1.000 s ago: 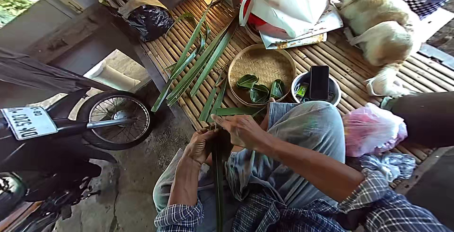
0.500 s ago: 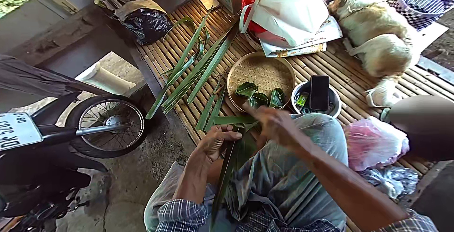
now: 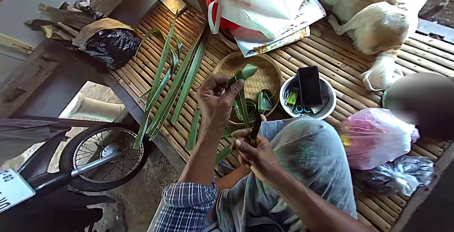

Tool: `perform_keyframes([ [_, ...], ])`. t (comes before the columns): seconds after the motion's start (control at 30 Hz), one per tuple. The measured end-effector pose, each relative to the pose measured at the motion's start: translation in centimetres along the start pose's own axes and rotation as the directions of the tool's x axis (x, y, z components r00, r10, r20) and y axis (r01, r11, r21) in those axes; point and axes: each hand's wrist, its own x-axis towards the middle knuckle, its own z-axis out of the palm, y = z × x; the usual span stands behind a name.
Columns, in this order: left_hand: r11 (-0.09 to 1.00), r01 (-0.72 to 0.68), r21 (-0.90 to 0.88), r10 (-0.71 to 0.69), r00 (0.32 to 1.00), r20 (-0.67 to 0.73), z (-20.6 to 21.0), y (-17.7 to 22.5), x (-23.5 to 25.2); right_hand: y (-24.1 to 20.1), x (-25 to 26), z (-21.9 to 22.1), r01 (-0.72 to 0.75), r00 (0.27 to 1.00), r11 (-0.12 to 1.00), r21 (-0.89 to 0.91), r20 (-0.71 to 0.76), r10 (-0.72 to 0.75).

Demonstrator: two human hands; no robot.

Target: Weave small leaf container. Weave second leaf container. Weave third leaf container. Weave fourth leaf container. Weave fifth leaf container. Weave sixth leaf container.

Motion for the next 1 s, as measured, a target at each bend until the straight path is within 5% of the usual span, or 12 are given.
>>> perform_keyframes([
  [0.13,1.0,-0.011,0.016,0.011,0.999,0.031,1.7,-1.6,2.0,-1.3,2.8,-1.0,0.186,0.892,0.93,-0.316,-0.343,-0.295],
  [0.2,0.993,0.053,-0.109,-0.051,0.998,0.028,1.7,-2.0,2.4,-3.0,4.4,-2.5,0.202,0.837,0.837,-0.508,-0.354,-0.417],
  [0.3,0.916,0.178,-0.359,-0.164,0.984,0.068,1.5,-2.6,2.4,-4.8,6.0,-3.1,0.13,0.919,0.819,-0.559,-0.242,-0.311],
  [0.4,0.9,0.128,-0.416,-0.104,0.991,0.08,1.6,-3.1,3.0,-4.5,6.5,-2.6,0.141,0.948,0.881,-0.451,-0.194,-0.251],
  [0.53,0.991,-0.123,-0.052,0.13,0.977,0.168,0.6,-5.0,4.0,-4.8,5.9,-3.4,0.181,0.884,0.943,-0.278,-0.374,-0.28],
  [0.67,0.853,-0.121,0.508,-0.083,0.929,0.361,-2.3,-8.0,-0.5,-7.8,4.3,-4.1,0.252,0.806,0.96,-0.126,-0.522,-0.28],
  [0.87,0.811,0.141,0.568,-0.362,0.884,0.297,-11.1,-8.6,-14.6,-13.0,-0.1,-5.4,0.423,0.785,0.889,-0.177,-0.418,-0.457],
  [1.0,0.729,0.351,0.587,-0.528,0.835,0.156,-16.0,-7.0,-21.9,-15.8,-2.3,-4.9,0.614,0.682,0.726,-0.309,-0.255,-0.685],
])
